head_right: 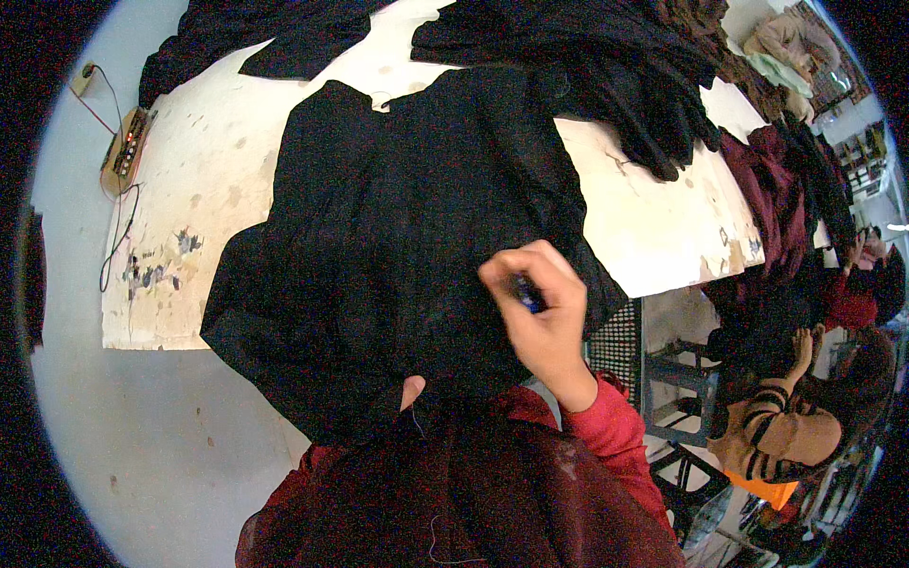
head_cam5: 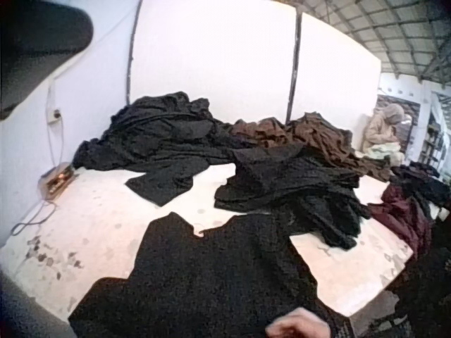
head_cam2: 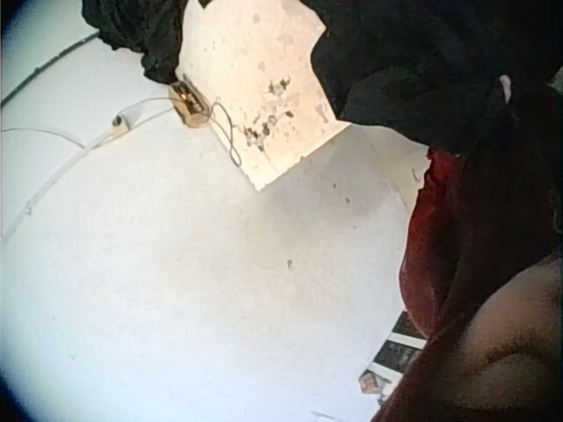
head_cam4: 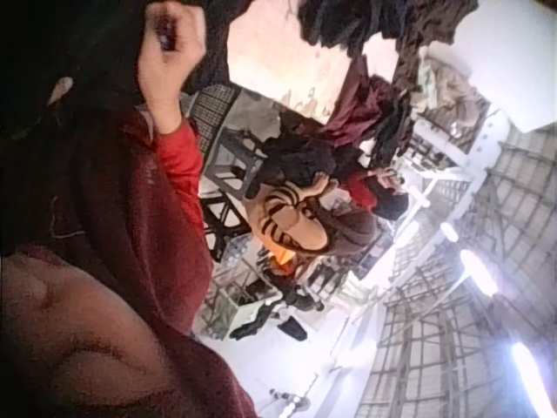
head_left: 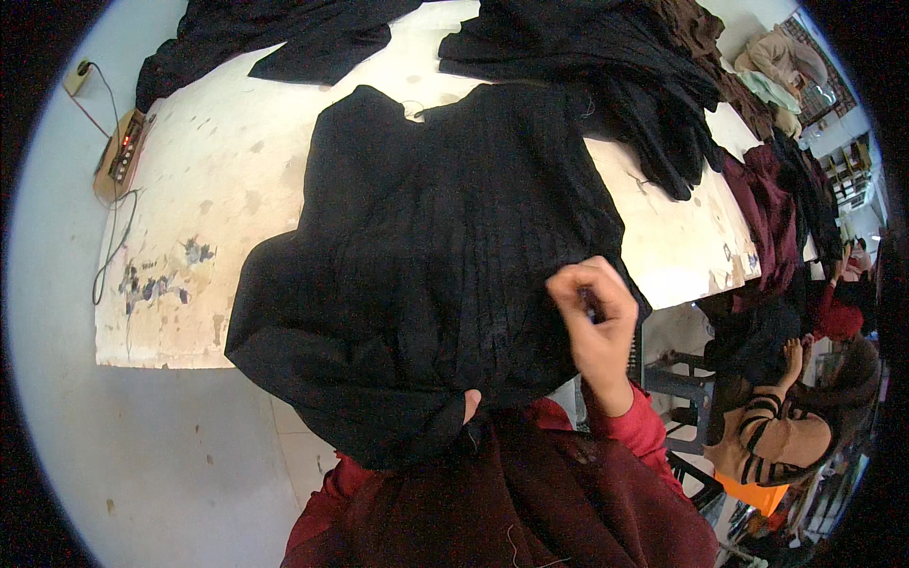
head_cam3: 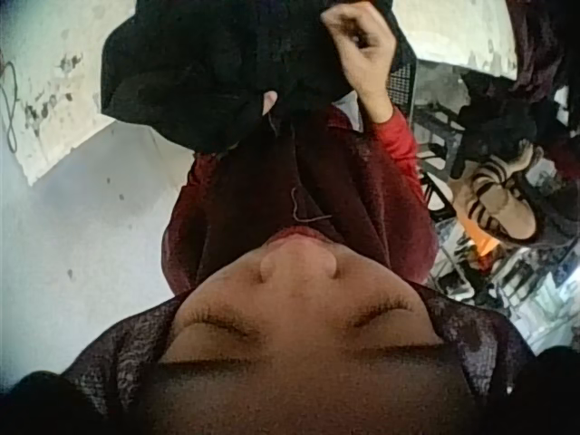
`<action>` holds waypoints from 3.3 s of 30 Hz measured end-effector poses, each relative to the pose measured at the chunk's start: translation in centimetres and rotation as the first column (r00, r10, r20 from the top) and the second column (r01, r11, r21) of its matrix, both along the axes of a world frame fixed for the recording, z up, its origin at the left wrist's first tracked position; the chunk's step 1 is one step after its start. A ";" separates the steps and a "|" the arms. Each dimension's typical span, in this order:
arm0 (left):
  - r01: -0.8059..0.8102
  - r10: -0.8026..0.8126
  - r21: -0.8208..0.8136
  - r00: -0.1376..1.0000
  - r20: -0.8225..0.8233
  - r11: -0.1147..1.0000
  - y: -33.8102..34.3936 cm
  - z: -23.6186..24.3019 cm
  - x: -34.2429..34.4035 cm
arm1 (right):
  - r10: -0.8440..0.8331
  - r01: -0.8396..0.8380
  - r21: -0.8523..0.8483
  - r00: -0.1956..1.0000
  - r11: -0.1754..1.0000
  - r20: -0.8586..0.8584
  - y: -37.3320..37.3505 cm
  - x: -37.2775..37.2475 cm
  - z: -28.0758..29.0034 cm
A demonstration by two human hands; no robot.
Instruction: The person uses a small blade to cut along the seams and edges of a black garment laid on a table. They repeatedly adjust the fabric, lift sections, and make precise cuts along the garment's length.
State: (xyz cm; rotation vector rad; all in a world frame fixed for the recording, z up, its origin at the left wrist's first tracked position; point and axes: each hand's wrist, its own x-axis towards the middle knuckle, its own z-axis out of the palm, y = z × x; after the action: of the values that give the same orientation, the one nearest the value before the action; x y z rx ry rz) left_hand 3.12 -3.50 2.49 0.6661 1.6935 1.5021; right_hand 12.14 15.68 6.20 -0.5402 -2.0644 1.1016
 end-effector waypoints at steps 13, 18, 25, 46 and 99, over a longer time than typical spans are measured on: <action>-0.001 -0.013 -0.083 0.985 -0.174 0.997 0.0 1.2 1.0 | 0.132 -0.122 -0.097 0.985 0.988 0.114 -4.0 0.3 -1.4; -0.048 0.038 -0.059 0.985 -0.166 0.997 0.3 1.0 0.4 | 0.326 -0.298 -0.939 0.917 0.172 -0.231 -2.0 1.0 -1.9; -0.111 0.106 -0.025 0.981 -0.163 0.993 0.6 0.7 -0.3 | 0.313 -0.263 -0.569 0.950 0.779 -0.010 -1.8 1.7 0.0; -0.150 0.145 -0.022 0.976 -0.161 0.988 0.5 0.9 -0.1 | 0.215 -0.284 0.284 0.944 0.916 0.249 -0.8 1.8 2.5; -0.108 0.097 -0.063 0.983 -0.156 0.992 0.8 1.2 0.8 | 0.439 -0.369 -0.889 0.869 0.270 -0.228 -1.7 -0.2 -1.2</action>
State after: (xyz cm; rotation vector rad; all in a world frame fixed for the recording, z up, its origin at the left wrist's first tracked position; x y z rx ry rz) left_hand 3.96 -2.73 3.71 0.6795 1.9141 1.4851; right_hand 11.98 13.94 4.95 -0.5379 -1.4361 2.6517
